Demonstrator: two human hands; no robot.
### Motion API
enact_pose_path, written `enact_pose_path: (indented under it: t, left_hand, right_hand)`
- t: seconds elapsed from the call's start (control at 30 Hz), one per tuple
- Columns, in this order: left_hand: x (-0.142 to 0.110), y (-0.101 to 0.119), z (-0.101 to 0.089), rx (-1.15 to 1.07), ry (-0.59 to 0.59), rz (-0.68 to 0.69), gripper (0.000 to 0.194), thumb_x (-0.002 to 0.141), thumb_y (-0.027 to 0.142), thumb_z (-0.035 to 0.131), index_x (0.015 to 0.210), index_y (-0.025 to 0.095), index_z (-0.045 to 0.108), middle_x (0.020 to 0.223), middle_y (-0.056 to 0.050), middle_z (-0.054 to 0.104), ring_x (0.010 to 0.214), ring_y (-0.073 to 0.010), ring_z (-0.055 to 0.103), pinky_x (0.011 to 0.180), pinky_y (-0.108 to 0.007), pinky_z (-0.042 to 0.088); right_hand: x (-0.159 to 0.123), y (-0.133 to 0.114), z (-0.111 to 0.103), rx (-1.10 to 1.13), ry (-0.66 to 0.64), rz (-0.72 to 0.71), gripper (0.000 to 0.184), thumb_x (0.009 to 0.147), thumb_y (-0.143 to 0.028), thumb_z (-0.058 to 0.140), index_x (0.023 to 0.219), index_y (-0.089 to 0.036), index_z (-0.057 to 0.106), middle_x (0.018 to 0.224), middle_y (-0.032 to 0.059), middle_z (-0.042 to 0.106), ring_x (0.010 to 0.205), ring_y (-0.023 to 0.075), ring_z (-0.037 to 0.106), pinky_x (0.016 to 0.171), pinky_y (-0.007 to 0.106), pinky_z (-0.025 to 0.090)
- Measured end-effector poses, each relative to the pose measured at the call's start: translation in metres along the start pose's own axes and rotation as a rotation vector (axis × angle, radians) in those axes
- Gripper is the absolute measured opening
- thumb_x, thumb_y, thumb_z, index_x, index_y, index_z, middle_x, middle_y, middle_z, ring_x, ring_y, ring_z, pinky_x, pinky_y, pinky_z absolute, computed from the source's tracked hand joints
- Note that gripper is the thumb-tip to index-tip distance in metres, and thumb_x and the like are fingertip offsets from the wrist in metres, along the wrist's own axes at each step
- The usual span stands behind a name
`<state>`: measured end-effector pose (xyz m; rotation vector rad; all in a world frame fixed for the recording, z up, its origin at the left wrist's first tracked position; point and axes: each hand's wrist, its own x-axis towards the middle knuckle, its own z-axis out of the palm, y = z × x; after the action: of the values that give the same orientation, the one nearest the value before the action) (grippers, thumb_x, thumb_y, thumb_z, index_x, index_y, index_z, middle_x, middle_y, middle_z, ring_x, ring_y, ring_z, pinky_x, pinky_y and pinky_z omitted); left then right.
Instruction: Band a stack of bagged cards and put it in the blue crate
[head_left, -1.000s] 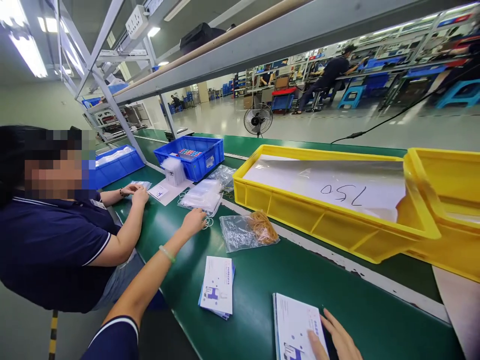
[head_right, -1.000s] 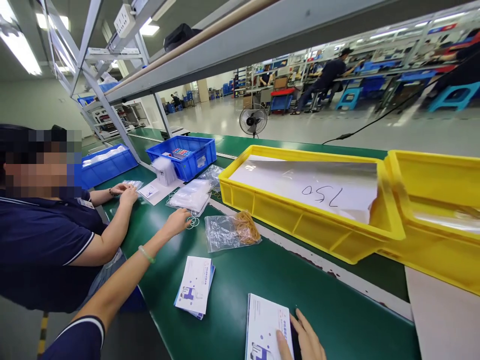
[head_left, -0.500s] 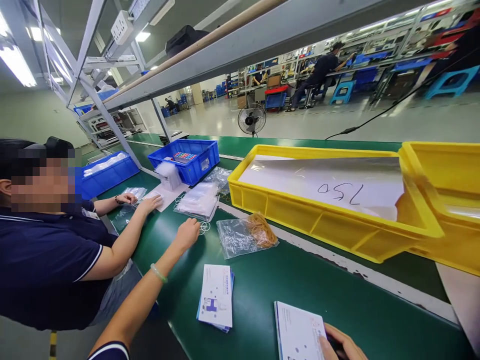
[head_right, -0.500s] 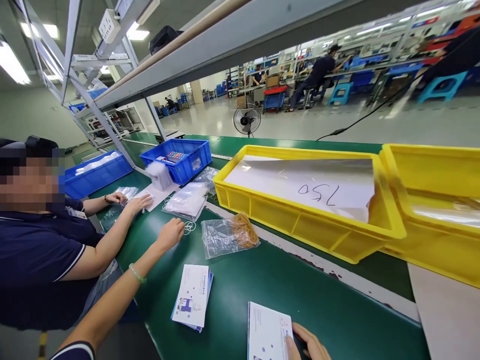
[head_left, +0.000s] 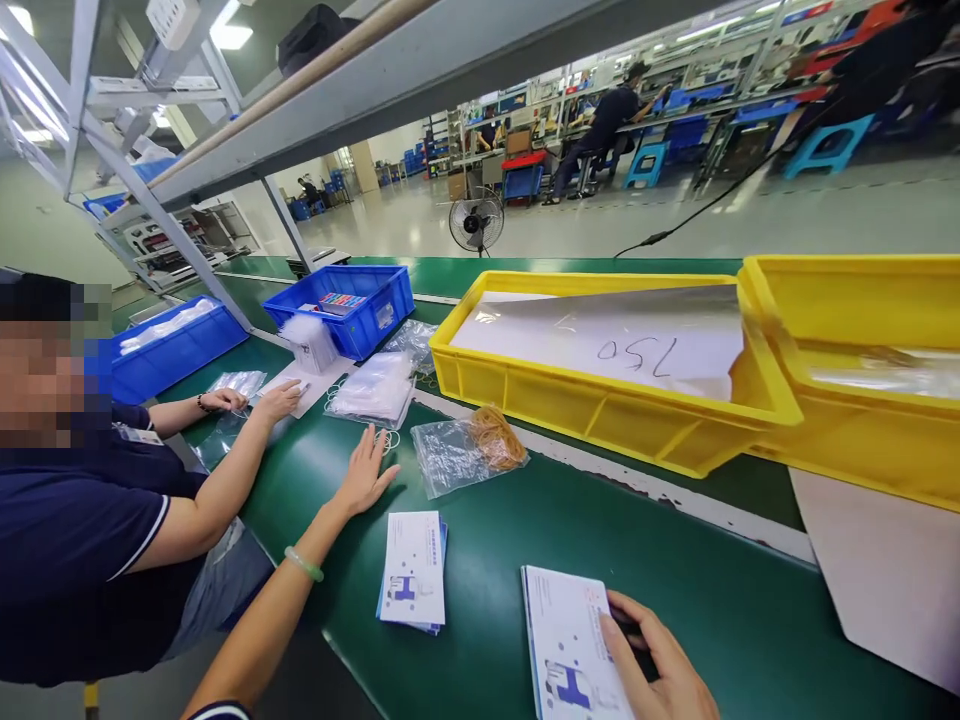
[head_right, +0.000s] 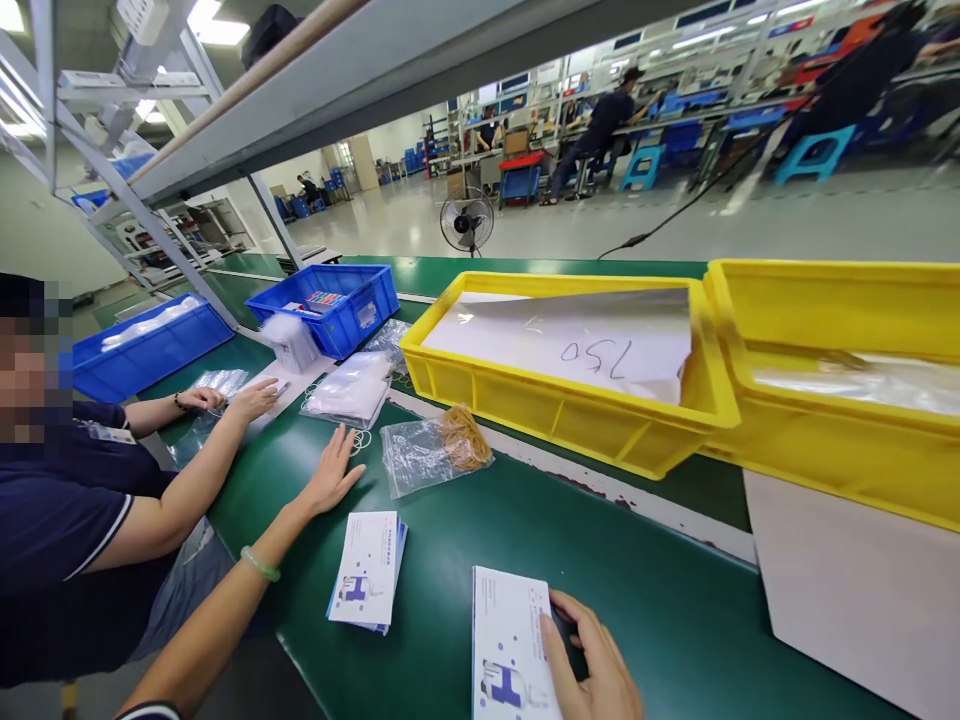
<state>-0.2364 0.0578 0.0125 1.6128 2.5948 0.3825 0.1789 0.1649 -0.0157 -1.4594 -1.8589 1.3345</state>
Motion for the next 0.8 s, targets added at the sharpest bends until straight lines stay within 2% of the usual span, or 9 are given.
enact_pose_path:
  t: [0.13,0.2,0.27,0.37,0.43,0.53,0.6,0.67,0.8]
  left_hand:
    - [-0.054,0.040,-0.027,-0.116,0.110,0.029,0.059,0.101,0.039,0.031,0.152,0.017,0.014,0.161,-0.019,0.015,0.148,-0.0310,0.018,0.117,-0.055,0.027]
    - [-0.089,0.072,-0.039,-0.276,0.253,0.061,0.053,0.099,0.037,0.042,0.149,0.024,0.029,0.155,-0.013,0.035,0.142,-0.0302,0.033,0.115,-0.052,0.034]
    - [-0.121,0.106,-0.044,-0.424,0.302,0.130,0.046,0.097,0.032,0.047,0.142,0.026,0.042,0.142,-0.011,0.051,0.131,-0.0279,0.049,0.108,-0.045,0.044]
    - [-0.155,0.155,-0.032,-0.576,0.182,0.261,0.037,0.093,0.027,0.055,0.130,0.029,0.054,0.127,-0.008,0.063,0.118,-0.0251,0.060,0.099,-0.037,0.053]
    - [-0.165,0.178,-0.019,-0.642,0.085,0.294,0.038,0.091,0.023,0.058,0.129,0.029,0.056,0.126,-0.009,0.064,0.116,-0.0245,0.062,0.095,-0.035,0.056]
    - [-0.167,0.192,-0.006,-0.729,0.034,0.273,0.038,0.090,0.020,0.059,0.127,0.027,0.057,0.125,-0.010,0.064,0.113,-0.0240,0.064,0.093,-0.036,0.058]
    - [-0.164,0.192,-0.004,-0.760,0.043,0.241,0.034,0.090,0.019,0.058,0.123,0.026,0.060,0.123,-0.010,0.066,0.111,-0.0238,0.065,0.093,-0.037,0.058]
    - [-0.159,0.189,-0.006,-0.769,0.066,0.202,0.028,0.090,0.019,0.058,0.117,0.024,0.063,0.119,-0.010,0.067,0.108,-0.0237,0.066,0.092,-0.037,0.058]
    - [-0.152,0.187,-0.012,-0.802,0.086,0.131,0.020,0.092,0.021,0.056,0.108,0.022,0.067,0.113,-0.009,0.070,0.105,-0.0227,0.067,0.090,-0.035,0.058]
  right_hand:
    - [-0.004,0.000,0.007,-0.049,0.058,-0.126,0.044,0.092,-0.054,0.043,0.117,-0.022,0.059,0.116,0.0122,0.067,0.099,0.0306,0.063,0.071,0.038,0.056]
    - [-0.005,-0.003,0.013,-0.047,0.057,-0.176,0.042,0.095,-0.050,0.038,0.119,-0.021,0.057,0.118,0.0129,0.066,0.104,0.0299,0.062,0.086,0.044,0.053]
    - [-0.005,-0.009,0.016,-0.036,0.049,-0.164,0.046,0.096,-0.049,0.037,0.127,-0.018,0.051,0.124,0.0158,0.061,0.108,0.0299,0.061,0.090,0.045,0.052]
    - [-0.006,-0.020,0.007,-0.055,0.072,-0.119,0.056,0.096,-0.052,0.039,0.140,-0.017,0.039,0.134,0.0188,0.053,0.112,0.0310,0.059,0.087,0.045,0.054]
    - [-0.012,-0.027,-0.006,-0.138,0.073,-0.235,0.056,0.096,-0.051,0.044,0.142,-0.020,0.037,0.141,0.0175,0.049,0.122,0.0322,0.054,0.094,0.047,0.052]
    - [-0.029,-0.033,-0.025,-0.378,-0.078,-0.553,0.066,0.091,-0.048,0.058,0.147,-0.027,0.031,0.151,0.0137,0.040,0.137,0.0347,0.039,0.106,0.052,0.043]
    - [-0.041,-0.033,-0.031,-0.520,-0.206,-0.672,0.082,0.086,-0.046,0.067,0.152,-0.031,0.021,0.157,0.0123,0.032,0.142,0.0375,0.031,0.106,0.054,0.042]
    - [-0.048,-0.031,-0.030,-0.594,-0.232,-0.664,0.097,0.083,-0.045,0.072,0.155,-0.033,0.009,0.161,0.0128,0.022,0.145,0.0395,0.024,0.106,0.056,0.041]
    - [-0.047,-0.042,-0.013,-0.619,-0.097,-0.400,0.101,0.086,-0.049,0.065,0.156,-0.030,-0.006,0.163,0.0166,0.012,0.144,0.0427,0.025,0.105,0.060,0.041]
